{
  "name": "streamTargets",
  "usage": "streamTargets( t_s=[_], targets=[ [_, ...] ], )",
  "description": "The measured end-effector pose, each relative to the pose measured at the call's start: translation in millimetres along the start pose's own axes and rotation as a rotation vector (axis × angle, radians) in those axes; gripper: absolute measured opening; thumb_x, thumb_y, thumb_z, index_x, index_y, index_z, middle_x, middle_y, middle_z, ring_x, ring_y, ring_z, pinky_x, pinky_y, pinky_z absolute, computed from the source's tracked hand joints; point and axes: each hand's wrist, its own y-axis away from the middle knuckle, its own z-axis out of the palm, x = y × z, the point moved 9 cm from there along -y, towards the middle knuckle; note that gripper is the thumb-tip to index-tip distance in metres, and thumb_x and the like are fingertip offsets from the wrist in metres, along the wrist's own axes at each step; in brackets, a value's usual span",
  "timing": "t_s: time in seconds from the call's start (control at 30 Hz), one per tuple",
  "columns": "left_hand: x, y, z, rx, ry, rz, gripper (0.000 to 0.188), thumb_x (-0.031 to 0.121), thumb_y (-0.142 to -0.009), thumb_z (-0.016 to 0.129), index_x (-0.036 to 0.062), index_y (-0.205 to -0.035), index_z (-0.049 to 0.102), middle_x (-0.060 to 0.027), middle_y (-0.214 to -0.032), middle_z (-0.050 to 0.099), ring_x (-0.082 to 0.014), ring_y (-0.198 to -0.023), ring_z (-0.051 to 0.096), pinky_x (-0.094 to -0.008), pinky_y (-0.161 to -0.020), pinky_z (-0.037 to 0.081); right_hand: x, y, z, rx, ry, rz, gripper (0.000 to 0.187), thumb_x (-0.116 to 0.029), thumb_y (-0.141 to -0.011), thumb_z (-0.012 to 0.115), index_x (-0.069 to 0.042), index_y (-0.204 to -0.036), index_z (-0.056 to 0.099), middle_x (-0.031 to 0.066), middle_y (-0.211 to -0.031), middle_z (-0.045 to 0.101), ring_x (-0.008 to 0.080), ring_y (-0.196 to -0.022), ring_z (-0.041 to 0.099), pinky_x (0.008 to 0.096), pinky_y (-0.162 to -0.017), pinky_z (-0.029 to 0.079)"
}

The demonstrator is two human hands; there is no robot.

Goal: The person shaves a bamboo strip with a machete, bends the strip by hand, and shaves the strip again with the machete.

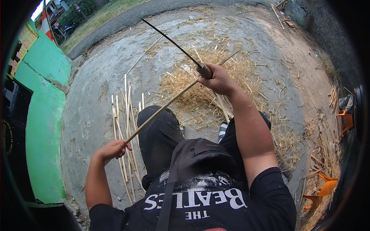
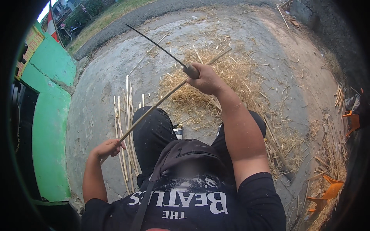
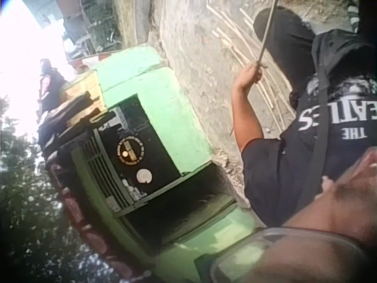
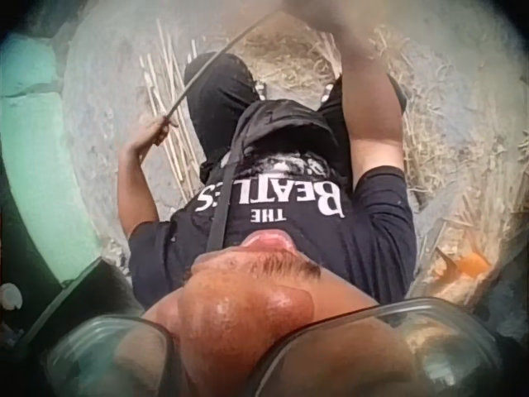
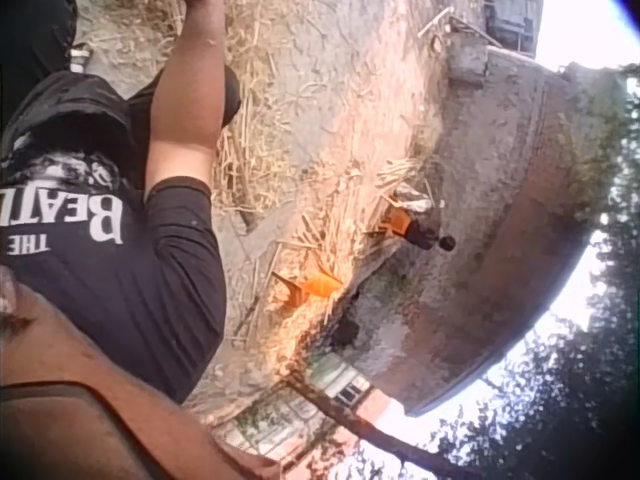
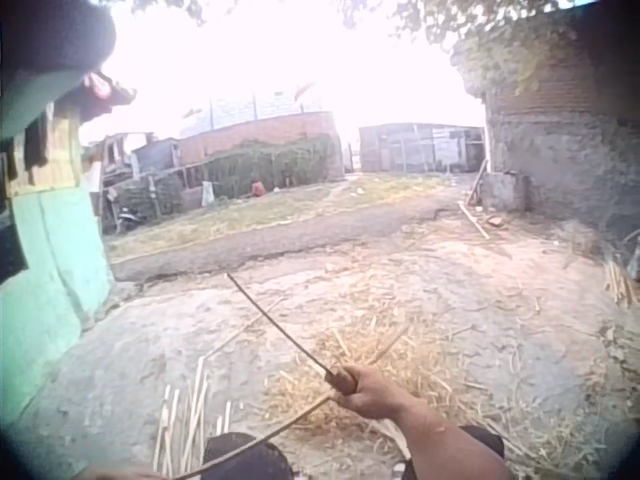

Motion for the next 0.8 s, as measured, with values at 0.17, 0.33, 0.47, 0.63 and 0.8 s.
streamTargets(
  t_s=[0.17, 0.33, 0.47, 0.63, 0.8],
  targets=[
    [-12.7, -9.4, 24.9, 0.161, -0.101, 0.173, 0.05, 0.053, -0.107, 0.05, 0.007, -0.096, 0.066, 0.0067, -0.066, 0.043, -0.0061, -0.06, 0.038, -0.0249, -0.054, 0.033, -6.2, 0.2, -4.5, 0.166, 0.265, -0.113, 0.021, -0.015, -0.087, 0.074, -0.008, -0.105, 0.068, 0.0143, -0.095, 0.069, 0.0298, -0.086, 0.069, 0.0421, -0.076, 0.055],
    [-35.9, -19.7, 45.2, 0.294, 0.119, 0.12, 0.046, 0.048, -0.11, 0.045, 0.0086, -0.088, 0.055, 0.005, -0.069, 0.045, -0.0061, -0.062, 0.039, -0.0241, -0.056, 0.034, -21.2, 11.0, 25.0, 0.071, 0.629, -0.167, 0.02, -0.015, -0.081, 0.074, -0.01, -0.099, 0.066, 0.0137, -0.088, 0.069, 0.0385, -0.086, 0.069, 0.0469, -0.074, 0.055],
    [-35.2, -26.3, 50.7, 0.436, 0.056, 0.24, 0.05, 0.048, -0.111, 0.041, 0.006, -0.086, 0.053, 0.0033, -0.073, 0.047, -0.0095, -0.065, 0.044, -0.0294, -0.058, 0.037, -7.3, 15.0, 74.8, -0.193, 0.735, -0.1, 0.015, -0.023, -0.084, 0.071, -0.014, -0.094, 0.064, 0.0138, -0.084, 0.071, 0.0393, -0.084, 0.069, 0.0514, -0.073, 0.054],
    [-5.6, -19.0, 58.0, 0.655, -0.294, 0.397, 0.053, 0.046, -0.111, 0.04, 0.0001, -0.086, 0.053, -0.0103, -0.068, 0.051, -0.0246, -0.062, 0.05, -0.0398, -0.06, 0.042, 14.6, 10.2, 80.3, -0.253, 0.77, -0.008, 0.013, -0.02, -0.083, 0.07, -0.014, -0.093, 0.065, 0.0148, -0.086, 0.071, 0.0401, -0.086, 0.069, 0.052, -0.074, 0.054],
    [8.7, -9.7, 59.2, 0.712, -0.37, 0.398, 0.054, 0.044, -0.11, 0.042, -0.0023, -0.085, 0.053, -0.0229, -0.067, 0.051, -0.0359, -0.06, 0.049, -0.0437, -0.06, 0.042, 35.6, 2.7, 59.9, -0.03, 0.645, 0.034, 0.013, -0.017, -0.08, 0.07, -0.012, -0.09, 0.066, 0.0157, -0.082, 0.07, 0.0405, -0.083, 0.069, 0.0508, -0.072, 0.054]
  ],
)
